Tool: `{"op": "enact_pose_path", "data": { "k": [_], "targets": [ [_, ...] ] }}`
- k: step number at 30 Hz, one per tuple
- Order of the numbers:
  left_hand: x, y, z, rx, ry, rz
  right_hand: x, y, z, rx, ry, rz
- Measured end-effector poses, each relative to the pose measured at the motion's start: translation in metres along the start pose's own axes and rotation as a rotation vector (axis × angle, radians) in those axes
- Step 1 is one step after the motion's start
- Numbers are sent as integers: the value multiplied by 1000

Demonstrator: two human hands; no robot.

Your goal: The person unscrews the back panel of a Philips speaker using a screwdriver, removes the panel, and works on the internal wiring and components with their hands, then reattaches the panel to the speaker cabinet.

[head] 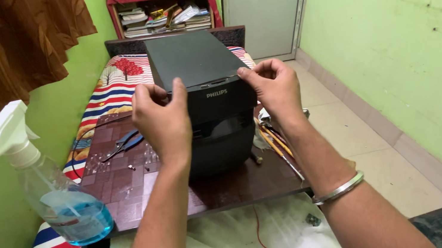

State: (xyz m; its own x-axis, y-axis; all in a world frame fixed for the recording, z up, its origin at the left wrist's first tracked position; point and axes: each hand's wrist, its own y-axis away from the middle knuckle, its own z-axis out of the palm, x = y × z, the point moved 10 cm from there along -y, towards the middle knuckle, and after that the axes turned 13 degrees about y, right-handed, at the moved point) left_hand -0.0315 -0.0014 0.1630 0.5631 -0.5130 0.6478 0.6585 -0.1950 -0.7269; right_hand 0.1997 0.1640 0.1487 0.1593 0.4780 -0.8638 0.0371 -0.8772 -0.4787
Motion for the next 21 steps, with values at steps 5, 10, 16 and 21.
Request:
{"op": "enact_pose_path", "data": {
  "k": [5, 10, 16, 21],
  "targets": [
    [-17, -14, 3, 69, 39, 31, 7, 3, 6, -20, -17, 87],
    [-38, -23, -14, 137, 33, -95, -13, 12, 23, 12, -92, -111],
    [-19, -15, -10, 81, 49, -13, -30, 20, 12, 70, 166, -167],
    [-15, -9, -7, 54, 50, -78, -29, 17, 2, 23, 126, -6]
  ]
}}
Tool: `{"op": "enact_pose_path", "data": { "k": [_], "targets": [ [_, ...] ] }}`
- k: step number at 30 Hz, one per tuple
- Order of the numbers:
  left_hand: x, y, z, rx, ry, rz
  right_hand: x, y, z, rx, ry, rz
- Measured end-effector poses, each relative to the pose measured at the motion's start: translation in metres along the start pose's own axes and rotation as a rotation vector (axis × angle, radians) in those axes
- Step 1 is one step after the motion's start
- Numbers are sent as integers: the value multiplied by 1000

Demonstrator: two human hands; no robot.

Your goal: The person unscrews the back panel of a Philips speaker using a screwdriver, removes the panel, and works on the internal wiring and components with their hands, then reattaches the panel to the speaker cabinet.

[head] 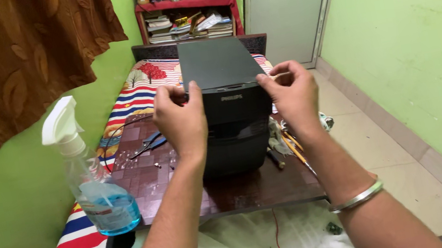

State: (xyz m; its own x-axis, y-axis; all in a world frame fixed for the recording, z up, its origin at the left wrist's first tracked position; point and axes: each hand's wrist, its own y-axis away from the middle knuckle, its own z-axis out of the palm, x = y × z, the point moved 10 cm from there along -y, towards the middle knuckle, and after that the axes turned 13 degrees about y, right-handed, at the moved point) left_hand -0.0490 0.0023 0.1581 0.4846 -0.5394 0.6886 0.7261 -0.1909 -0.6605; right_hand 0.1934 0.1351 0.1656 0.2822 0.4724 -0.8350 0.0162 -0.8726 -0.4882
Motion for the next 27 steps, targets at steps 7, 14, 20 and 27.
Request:
{"op": "enact_pose_path", "data": {
  "k": [7, 14, 20, 27],
  "targets": [
    [6, 12, 5, -10, -24, -16, 15, -9, 0, -68, -101, 20],
    [17, 17, 8, 14, -100, 15, 27, -14, 1, 7, -99, 25],
    [3, 12, 10, 25, -65, -60, 36, -9, 4, -12, -162, 131],
    [-5, 14, 11, 75, 16, -33, 38, -10, 5, 62, -139, 131]
  ]
}}
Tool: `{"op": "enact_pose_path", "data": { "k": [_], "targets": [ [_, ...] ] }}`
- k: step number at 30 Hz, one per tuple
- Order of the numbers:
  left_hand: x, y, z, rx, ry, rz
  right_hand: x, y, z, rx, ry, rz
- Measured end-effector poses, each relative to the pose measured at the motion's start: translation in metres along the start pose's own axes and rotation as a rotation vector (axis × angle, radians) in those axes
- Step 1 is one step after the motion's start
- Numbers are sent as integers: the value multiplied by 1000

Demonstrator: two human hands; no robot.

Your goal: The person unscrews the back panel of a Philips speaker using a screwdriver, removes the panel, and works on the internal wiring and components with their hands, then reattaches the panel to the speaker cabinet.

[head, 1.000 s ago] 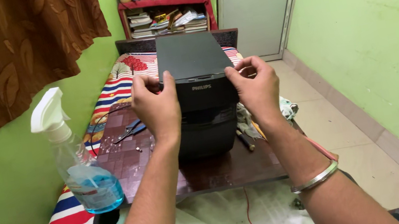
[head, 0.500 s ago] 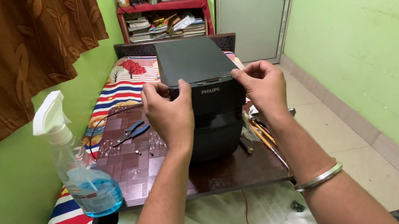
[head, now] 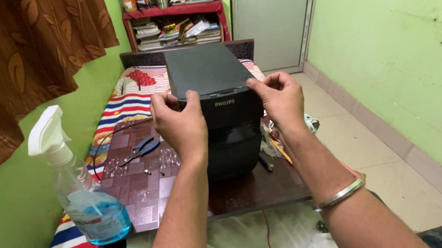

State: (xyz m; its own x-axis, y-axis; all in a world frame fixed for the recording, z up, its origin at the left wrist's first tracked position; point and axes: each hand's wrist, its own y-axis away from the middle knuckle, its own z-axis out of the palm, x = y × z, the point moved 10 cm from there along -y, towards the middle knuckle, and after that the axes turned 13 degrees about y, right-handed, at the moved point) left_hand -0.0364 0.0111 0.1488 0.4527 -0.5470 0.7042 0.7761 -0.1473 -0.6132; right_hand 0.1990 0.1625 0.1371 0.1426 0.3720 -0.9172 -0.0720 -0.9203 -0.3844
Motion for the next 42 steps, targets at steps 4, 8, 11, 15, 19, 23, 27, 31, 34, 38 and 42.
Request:
{"op": "enact_pose_path", "data": {
  "k": [4, 8, 11, 15, 19, 23, 27, 31, 34, 38, 42],
  "targets": [
    [-2, -2, 2, 9, 13, -5, 1, 0, -1, 14, -47, -9],
    [-7, -1, 3, -3, 27, -33, -3, 0, -3, 36, 15, -32],
    [-10, 1, 2, -5, 30, -41, 3, 2, -1, 32, 31, 27],
    [1, 4, 0, 7, -44, 91, -4, 2, -4, 73, 80, -52],
    [10, 2, -3, 10, -130, 179, -15, 2, -4, 74, 99, -139],
    [-4, -2, -1, -19, -50, 20, -7, 2, -2, 30, 118, -11],
    [-5, -5, 0, -4, 5, 12, -10, 0, -3, 35, 128, -49],
    [-11, -8, 2, -36, 22, -22, -13, -9, -1, 21, 116, -162],
    [-12, -9, 4, -38, 64, -44, 16, -15, 7, -68, 37, 59],
    [-10, -9, 7, -71, 31, -56, -7, -12, 8, -16, 10, -188],
    [-19, -6, 2, -113, 60, -143, 9, -4, 11, -47, -60, -65]
  ]
}}
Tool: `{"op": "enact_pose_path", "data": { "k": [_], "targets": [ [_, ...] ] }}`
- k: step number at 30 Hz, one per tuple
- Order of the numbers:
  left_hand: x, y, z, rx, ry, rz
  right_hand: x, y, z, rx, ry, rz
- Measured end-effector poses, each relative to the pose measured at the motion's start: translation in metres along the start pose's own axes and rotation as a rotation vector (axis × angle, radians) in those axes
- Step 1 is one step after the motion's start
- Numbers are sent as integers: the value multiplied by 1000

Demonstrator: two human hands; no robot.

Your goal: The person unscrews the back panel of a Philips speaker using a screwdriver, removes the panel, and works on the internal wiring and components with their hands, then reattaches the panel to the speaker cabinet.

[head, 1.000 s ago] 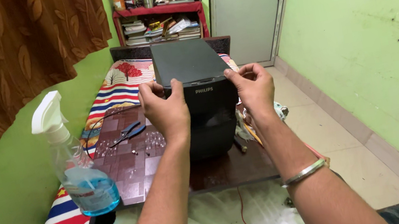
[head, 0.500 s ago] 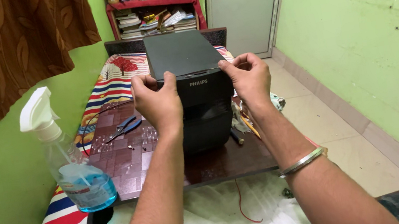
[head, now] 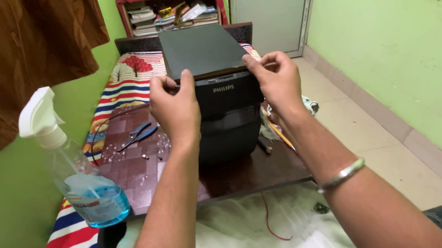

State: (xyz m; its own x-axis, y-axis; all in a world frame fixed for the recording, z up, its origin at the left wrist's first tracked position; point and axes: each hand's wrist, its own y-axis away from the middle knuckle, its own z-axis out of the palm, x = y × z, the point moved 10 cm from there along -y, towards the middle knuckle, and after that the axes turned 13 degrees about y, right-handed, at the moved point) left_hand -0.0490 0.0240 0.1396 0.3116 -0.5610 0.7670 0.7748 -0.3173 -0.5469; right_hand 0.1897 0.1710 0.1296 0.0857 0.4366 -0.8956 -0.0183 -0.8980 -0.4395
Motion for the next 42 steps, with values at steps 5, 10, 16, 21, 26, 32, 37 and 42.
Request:
{"op": "enact_pose_path", "data": {
  "k": [5, 10, 16, 21, 26, 32, 37, 42],
  "targets": [
    [-17, 29, -21, -66, 85, 39, 40, 28, 0, -100, -92, 40],
    [-62, 62, -47, -91, -32, -45, 110, 63, 12, -228, -92, 219],
    [-112, 83, -67, -123, -147, -123, 135, 68, 20, -230, -19, 167],
    [-144, 91, -78, -135, -221, -227, 142, 77, 23, -202, -39, 14],
    [-138, 94, -82, -119, -241, -205, 181, 86, 28, -192, -14, 181],
    [-127, 96, -88, -33, -263, -205, 181, 83, 29, -189, 74, 95],
    [-126, 93, -90, 6, -316, -207, 173, 82, 26, -173, 178, 56],
    [-129, 94, -90, 4, -305, -224, 175, 85, 27, -222, 142, 111]
  ]
}}
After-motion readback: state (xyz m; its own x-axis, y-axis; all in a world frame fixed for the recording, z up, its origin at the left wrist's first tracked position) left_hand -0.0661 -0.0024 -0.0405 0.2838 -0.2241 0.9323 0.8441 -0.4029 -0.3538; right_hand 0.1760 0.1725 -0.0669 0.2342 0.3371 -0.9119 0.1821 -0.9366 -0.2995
